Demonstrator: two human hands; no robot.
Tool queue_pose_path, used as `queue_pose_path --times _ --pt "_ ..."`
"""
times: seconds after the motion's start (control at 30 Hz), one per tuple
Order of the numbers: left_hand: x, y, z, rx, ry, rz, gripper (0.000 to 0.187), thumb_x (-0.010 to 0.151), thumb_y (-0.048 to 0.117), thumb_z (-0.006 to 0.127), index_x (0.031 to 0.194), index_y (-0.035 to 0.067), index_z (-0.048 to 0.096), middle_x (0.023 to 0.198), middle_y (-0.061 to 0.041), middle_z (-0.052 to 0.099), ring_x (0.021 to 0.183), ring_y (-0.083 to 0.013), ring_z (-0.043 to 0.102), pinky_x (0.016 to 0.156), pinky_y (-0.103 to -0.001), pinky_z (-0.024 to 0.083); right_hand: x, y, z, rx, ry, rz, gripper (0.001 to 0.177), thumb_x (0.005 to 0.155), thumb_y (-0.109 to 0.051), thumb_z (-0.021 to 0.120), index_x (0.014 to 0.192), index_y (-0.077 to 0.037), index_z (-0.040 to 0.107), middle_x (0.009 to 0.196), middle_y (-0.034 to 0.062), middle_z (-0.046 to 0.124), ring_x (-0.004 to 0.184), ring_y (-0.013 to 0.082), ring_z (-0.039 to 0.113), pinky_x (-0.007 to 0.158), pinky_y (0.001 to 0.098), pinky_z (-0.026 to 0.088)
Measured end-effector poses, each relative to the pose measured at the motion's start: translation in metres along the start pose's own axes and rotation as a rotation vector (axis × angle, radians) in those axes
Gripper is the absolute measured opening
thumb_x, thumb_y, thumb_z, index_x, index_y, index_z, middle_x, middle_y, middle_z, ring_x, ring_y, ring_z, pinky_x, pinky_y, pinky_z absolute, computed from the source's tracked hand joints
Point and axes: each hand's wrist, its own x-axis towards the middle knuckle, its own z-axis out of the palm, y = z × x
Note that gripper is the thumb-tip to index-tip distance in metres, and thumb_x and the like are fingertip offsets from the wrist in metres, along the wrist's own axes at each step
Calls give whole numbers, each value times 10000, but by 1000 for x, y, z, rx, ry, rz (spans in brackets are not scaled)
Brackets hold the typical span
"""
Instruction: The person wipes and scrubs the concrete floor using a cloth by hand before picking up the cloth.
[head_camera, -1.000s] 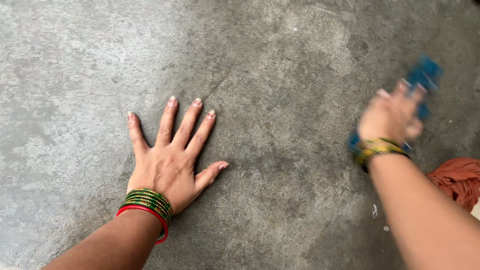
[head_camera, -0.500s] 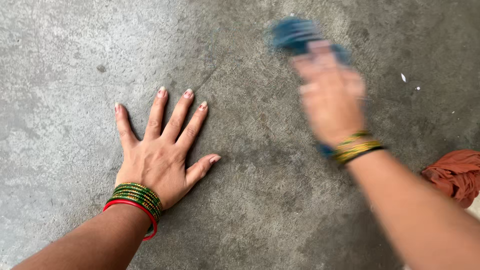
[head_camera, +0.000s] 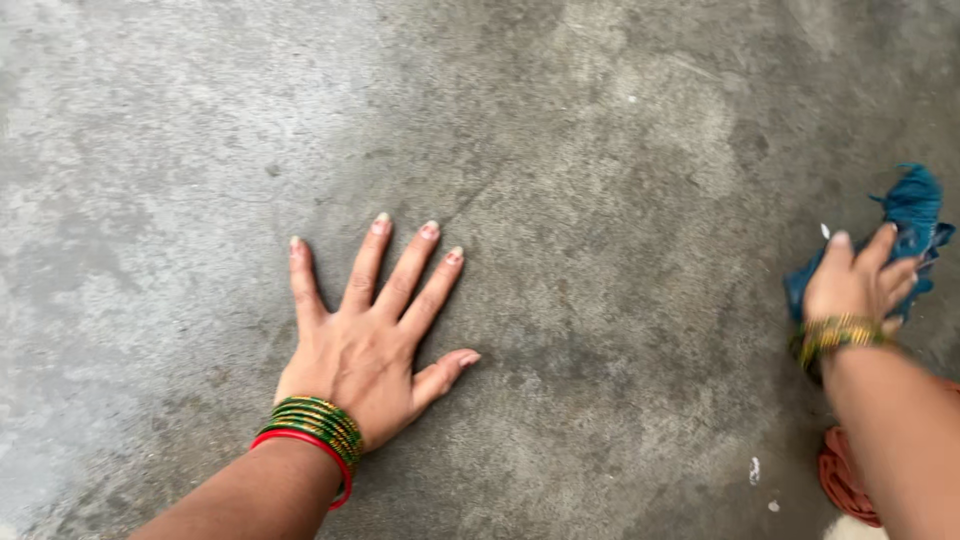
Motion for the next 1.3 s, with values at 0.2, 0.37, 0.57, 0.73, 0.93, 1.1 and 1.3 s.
queue_pose_path --times 0.2,0.37,0.57,0.73,0.93,1.1,1.3 --pt "1 0 0 -10 8 8 837 855 762 346 1527 266 290 1609 12 225 1491 -291 132 1082 -805 43 5 -161 4 -41 -154 -464 648 1044 -438 444 1632 -206 302 1618 190 289 1471 360 334 1149 644 262" --pt "-2 -1 3 -16 40 21 853 863 781 327 1554 284 272 1635 -14 202 1508 -286 129 1091 -801 36 -101 -273 29 -52 9 -1054 623 1064 -433 503 1610 -173 350 1570 203 359 1473 353 336 1146 673 222" --pt "-3 -4 8 -30 21 4 866 898 757 319 1604 262 241 1677 -66 173 1549 -308 95 1130 -792 20 -213 -250 0 115 -66 -1379 606 1069 -379 535 1623 -202 366 1682 136 280 1547 295 268 1243 587 150" --pt "-5 -4 5 -37 19 15 854 927 740 320 1623 252 234 1694 8 182 1558 -332 87 1114 -803 6 -243 -179 -39 86 -265 -1461 543 1029 -370 550 1520 -166 439 1704 85 297 1578 264 284 1280 555 151" --pt "-6 -2 3 -32 11 27 804 943 739 306 1610 291 265 1680 -14 207 1556 -317 116 1120 -815 7 -214 -85 -46 -27 -210 -1287 585 1005 -369 496 1540 -142 436 1663 126 319 1533 287 294 1243 572 159" --pt "-5 -2 6 3 18 35 808 925 765 296 1583 297 290 1660 18 236 1533 -312 133 1096 -820 13 -190 5 -47 -64 -147 -894 634 1028 -357 432 1612 -131 331 1677 178 278 1550 325 249 1240 579 124" --pt "-5 -1 5 18 46 35 824 913 775 291 1578 289 304 1659 16 251 1536 -314 156 1099 -822 30 -249 30 -29 -145 -81 -470 637 1070 -390 349 1647 -136 260 1682 195 199 1547 334 198 1219 593 86"
